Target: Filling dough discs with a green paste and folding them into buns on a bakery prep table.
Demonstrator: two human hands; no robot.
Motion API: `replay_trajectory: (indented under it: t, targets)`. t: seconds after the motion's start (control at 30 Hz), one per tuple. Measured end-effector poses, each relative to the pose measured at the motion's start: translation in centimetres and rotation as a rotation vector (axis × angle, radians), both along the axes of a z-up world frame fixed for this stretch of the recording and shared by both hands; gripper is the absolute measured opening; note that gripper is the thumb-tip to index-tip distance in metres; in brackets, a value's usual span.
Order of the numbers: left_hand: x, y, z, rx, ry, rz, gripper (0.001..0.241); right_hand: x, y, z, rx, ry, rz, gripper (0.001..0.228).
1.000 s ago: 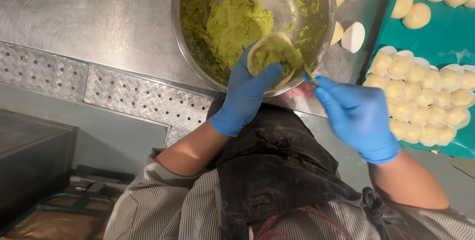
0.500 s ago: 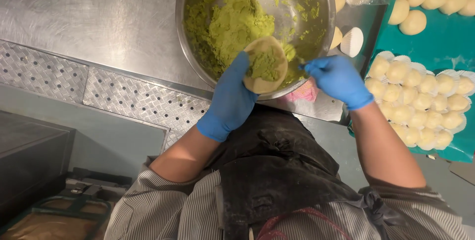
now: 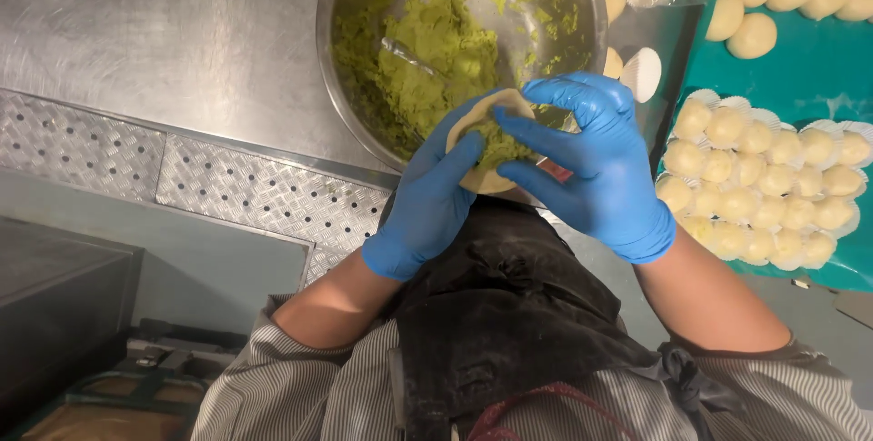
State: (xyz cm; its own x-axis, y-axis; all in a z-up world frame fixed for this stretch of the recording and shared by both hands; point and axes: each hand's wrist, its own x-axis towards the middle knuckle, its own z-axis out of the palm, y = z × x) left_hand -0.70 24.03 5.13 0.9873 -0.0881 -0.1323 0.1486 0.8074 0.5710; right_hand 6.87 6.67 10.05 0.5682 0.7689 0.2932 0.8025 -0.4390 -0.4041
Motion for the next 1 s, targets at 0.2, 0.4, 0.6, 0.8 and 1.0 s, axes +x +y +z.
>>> replay_trajectory:
  t: [0.2,0.4,0.6,0.8,1.0]
  targets:
    - [-0.3,-0.5,-1.5,0.378,0.111,0.024,0.051,-0.1,-1.7,-1.7,0.046,0.134,-0.074,0.059]
    - [-1.0,0.1,-1.3,0.023,0.252,-0.05,0.055,0.5,-4.2,-2.4,0.062,0.109,0.053,0.032]
    - [-0.9,0.6,-0.7,0.307,0.136,-0.195,0.066,0.3,-4.3,-3.5,0.029,0.046,0.121,0.015]
    - [-1.1,-1.2,-0.1,0.374,0.001,-0.206,0.05,-3.1,-6.4,-5.7,0.292,0.4,-0.02,0.014]
    - [-2.1,-2.8,-2.4,0.381,-0.049,-0.275,0.064,-5.4,-6.0,-7.6,0.655,0.907,-0.551,0.034]
